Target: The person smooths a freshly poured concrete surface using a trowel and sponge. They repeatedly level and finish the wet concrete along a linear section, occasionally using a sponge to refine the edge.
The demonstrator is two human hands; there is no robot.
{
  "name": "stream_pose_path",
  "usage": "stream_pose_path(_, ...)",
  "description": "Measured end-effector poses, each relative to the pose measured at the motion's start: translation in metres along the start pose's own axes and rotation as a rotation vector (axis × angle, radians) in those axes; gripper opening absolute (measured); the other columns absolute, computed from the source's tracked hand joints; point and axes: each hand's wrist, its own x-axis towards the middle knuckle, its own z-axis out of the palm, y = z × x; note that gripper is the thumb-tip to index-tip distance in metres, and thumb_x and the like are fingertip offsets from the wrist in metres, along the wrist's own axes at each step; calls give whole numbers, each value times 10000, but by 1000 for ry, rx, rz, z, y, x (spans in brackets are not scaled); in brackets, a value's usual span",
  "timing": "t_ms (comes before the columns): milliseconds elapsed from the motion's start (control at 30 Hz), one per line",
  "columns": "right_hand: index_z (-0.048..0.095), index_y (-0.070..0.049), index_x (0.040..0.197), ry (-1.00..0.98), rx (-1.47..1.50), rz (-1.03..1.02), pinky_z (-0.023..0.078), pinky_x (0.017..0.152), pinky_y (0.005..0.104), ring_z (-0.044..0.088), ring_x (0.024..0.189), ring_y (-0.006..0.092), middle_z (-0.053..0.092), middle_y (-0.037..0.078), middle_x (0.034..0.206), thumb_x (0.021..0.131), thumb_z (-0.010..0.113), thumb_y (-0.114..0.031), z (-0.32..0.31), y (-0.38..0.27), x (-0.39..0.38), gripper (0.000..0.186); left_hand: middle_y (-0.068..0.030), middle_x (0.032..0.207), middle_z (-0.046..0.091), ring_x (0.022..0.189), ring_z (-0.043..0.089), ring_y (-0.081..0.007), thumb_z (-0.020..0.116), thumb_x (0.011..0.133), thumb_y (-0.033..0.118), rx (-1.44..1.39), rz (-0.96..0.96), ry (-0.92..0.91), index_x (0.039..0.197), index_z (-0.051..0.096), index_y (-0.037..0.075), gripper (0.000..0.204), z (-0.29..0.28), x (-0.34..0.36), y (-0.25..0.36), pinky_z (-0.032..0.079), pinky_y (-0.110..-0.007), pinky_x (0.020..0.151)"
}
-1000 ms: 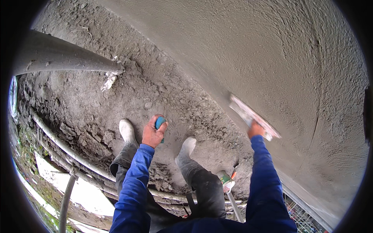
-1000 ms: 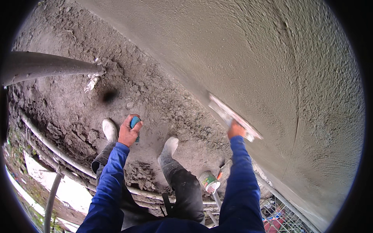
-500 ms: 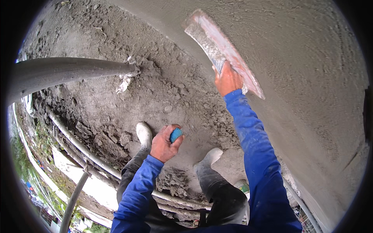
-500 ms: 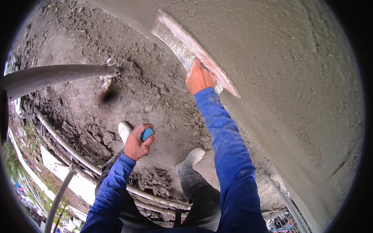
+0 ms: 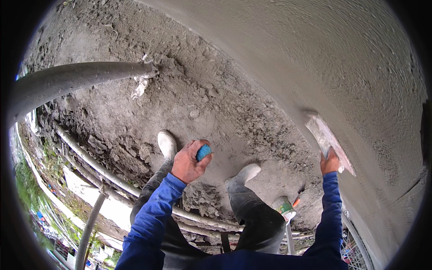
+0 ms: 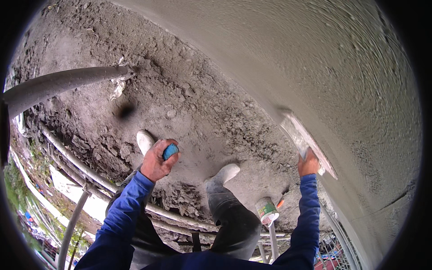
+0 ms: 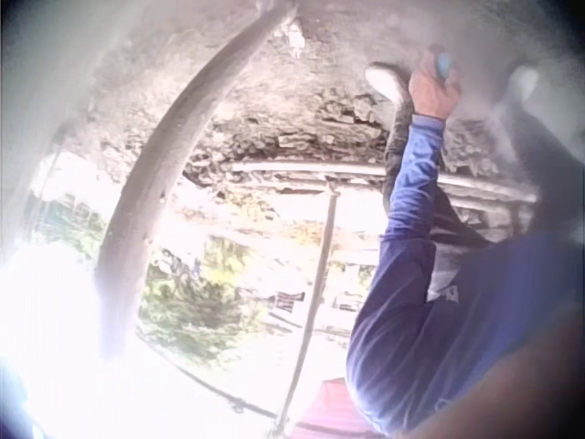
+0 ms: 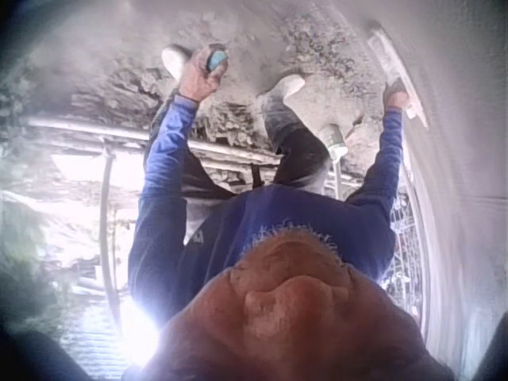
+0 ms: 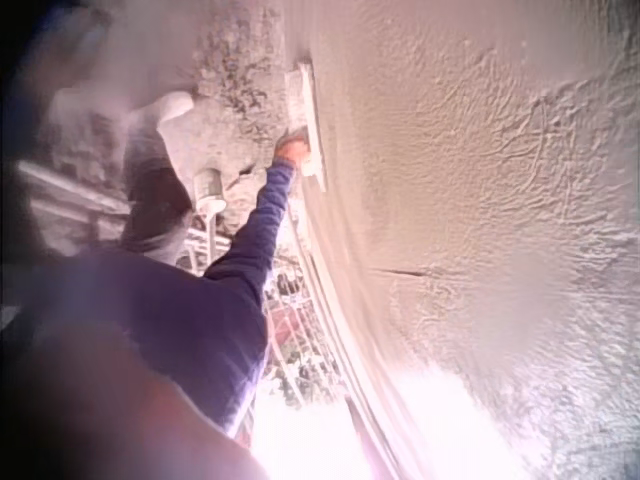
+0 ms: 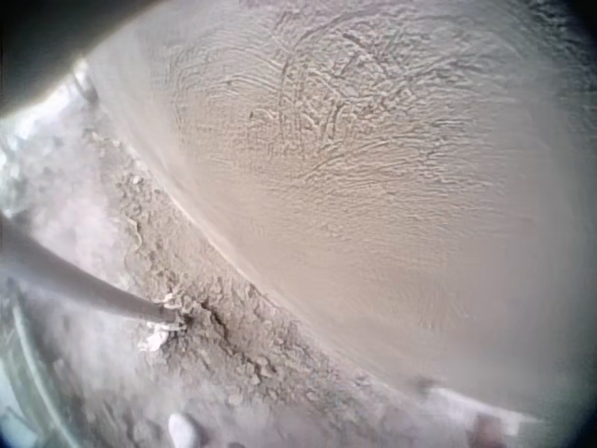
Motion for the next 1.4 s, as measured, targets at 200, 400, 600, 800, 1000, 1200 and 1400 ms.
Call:
stream_pose_path(200,587,73,1092,452,443,-259,525,588,406,653,631,312,674,193,793,856,691,-446,-31,-239,119,579,-119,924,631,808,634,-234,695,814,112,-213,71,71,1090,599,42,300,-34,34,67,501,-322,726)
stream_pose_path(400,538,-60,1143,-41,236,-153,519,713,523,684,812,399,691,222,864,869,641,-416,139,-199,154,460,-122,952,621,825,615,-240,686,781,75,198,258,193,1049,582,26,292,-45,12,81,476,-342,755)
stream_pose_path(600,513,-123,1234,-216,-104,121,497,852,519,635,989,420,664,228,1051,820,693,-416,251,72,36,538,-68,1003,584,899,535,-156,657,843,129,221,165,108,1094,555,30,289,-61,-9,41,417,-297,837)
stream_pose_path(800,588,-14,1169,-80,75,97,514,842,472,637,957,430,658,257,1044,793,747,-392,99,122,-40,557,-42,1085,564,979,517,-138,644,904,179,125,159,290,1165,552,28,315,-66,-38,41,399,-282,899)
stream_pose_path(1000,530,48,1251,439,673,-259,542,749,462,687,800,350,687,229,914,846,682,-330,28,-90,58,574,-48,1135,572,1008,519,-135,621,918,149,152,319,308,1200,552,23,317,-24,-34,72,391,-276,931)
stream_pose_path(1200,489,-20,1306,-137,236,-183,490,862,517,654,991,380,676,238,1020,839,597,-226,182,-36,78,522,-48,1007,580,883,515,-134,619,899,131,327,338,267,1153,566,36,277,5,-28,83,417,-273,826)
stream_pose_path(1400,529,-118,1278,-276,-33,145,497,913,491,640,1053,376,656,200,1140,846,524,-150,272,171,-15,432,-55,946,556,870,501,-136,601,894,108,468,297,231,1100,558,22,227,2,-38,79,416,-266,807)
